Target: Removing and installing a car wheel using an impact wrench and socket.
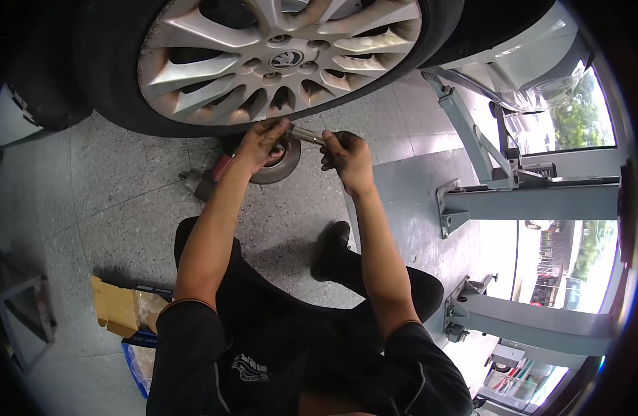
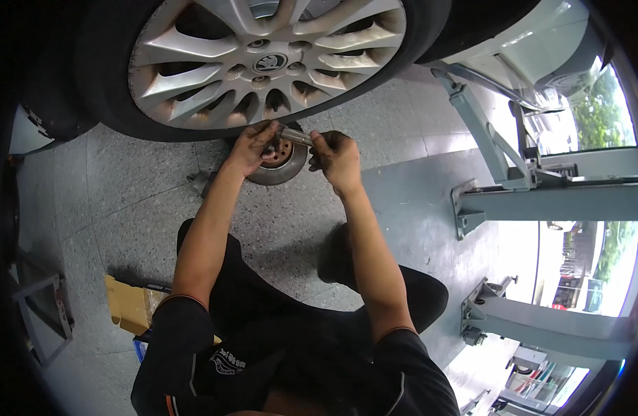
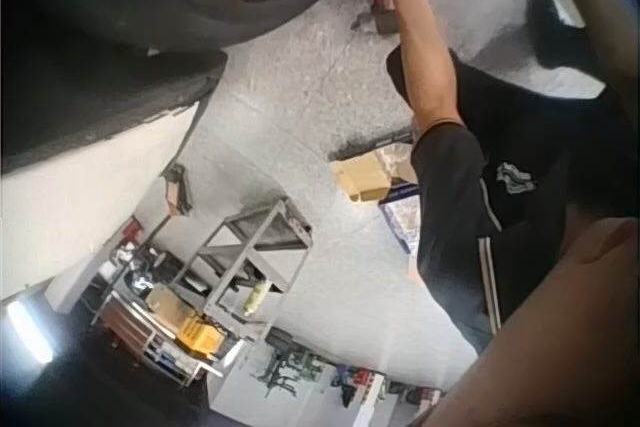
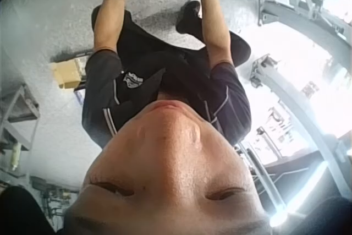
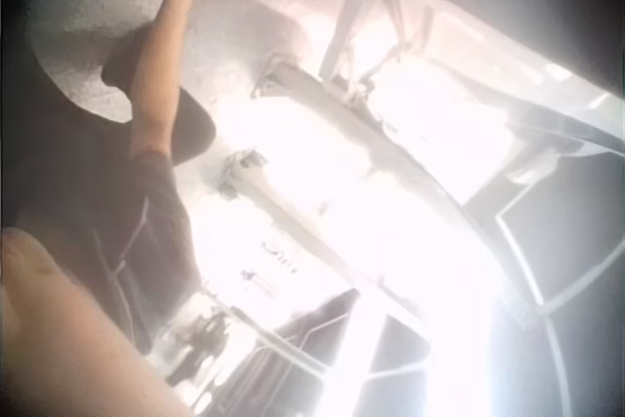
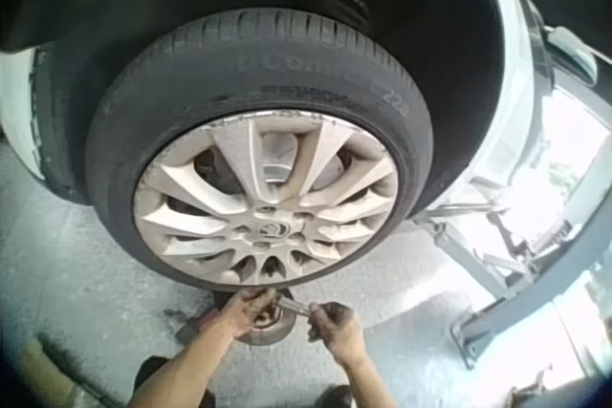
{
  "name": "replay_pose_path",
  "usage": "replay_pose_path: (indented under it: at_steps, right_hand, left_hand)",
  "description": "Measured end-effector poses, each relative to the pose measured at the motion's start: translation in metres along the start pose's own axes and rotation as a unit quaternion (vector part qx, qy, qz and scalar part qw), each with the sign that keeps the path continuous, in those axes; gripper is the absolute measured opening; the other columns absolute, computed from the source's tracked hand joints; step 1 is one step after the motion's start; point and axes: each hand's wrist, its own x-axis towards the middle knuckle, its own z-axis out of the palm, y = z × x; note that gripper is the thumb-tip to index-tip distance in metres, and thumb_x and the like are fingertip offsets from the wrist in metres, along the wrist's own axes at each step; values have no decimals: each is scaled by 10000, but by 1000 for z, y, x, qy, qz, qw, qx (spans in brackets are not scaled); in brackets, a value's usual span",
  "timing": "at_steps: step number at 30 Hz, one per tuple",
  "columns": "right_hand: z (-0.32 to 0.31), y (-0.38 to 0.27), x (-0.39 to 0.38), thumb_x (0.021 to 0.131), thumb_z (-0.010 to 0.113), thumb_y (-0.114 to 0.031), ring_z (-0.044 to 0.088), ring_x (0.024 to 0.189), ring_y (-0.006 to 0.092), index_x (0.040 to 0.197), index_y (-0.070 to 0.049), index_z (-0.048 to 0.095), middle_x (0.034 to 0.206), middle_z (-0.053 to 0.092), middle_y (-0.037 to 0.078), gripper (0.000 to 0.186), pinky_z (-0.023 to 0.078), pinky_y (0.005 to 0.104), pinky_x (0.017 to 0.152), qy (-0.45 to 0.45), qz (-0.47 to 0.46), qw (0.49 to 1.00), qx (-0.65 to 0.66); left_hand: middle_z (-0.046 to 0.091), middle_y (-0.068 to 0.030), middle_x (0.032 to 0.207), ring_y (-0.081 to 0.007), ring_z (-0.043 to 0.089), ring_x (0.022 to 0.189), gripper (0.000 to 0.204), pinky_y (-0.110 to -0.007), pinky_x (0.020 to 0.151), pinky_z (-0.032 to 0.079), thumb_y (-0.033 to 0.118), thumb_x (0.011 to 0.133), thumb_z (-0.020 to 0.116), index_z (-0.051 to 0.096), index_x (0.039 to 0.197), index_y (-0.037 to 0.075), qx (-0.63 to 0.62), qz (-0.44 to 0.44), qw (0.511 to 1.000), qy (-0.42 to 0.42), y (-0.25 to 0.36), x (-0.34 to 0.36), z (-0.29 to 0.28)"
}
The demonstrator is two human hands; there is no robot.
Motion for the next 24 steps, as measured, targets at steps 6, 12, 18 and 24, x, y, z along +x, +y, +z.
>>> replay_pose_path:
  at_steps: [6, 12, 18, 24]
  right_hand:
    - [2, 25, 6, 899, 610, -277, 532, 545, 127, 866, 36, 584, 719, 593, 79, 316, 469, 260, 513, -18, 92, 984, 154]
    - [17, 27, -6, 919, 582, -232, 544, 664, 103, 934, 10, 586, 812, 616, 76, 243, 467, 226, 606, -79, 91, 931, 345]
    - [53, -2, -8, 941, 531, -160, 560, 737, 111, 1033, 47, 542, 883, 610, 82, 228, 467, 224, 675, -116, 75, 869, 475]
    - [82, -30, -6, 940, 508, -86, 594, 814, 172, 1039, 55, 536, 911, 596, 88, 175, 492, 245, 706, -109, 88, 837, 529]
  left_hand:
    - [603, -8, 724, -48, 508, 555, 324, -190, 431, 324, 381, 891, 600, 601, 895, 57, 87, 24, 996, 11, -1, 0, 8]
    - [609, -20, 742, -47, 516, 519, 500, -167, 370, 306, 510, 855, 581, 614, 1012, 37, 17, 28, 999, -19, 8, 1, -8]
    - [645, -30, 848, -60, 598, 606, 510, -151, 388, 363, 501, 855, 583, 566, 1107, 58, -183, 47, 981, -43, 8, 1, -12]
    - [643, 9, 805, -87, 618, 778, 430, -214, 637, 479, 471, 860, 593, 597, 1012, 69, -150, 108, 981, -52, 21, -1, -16]
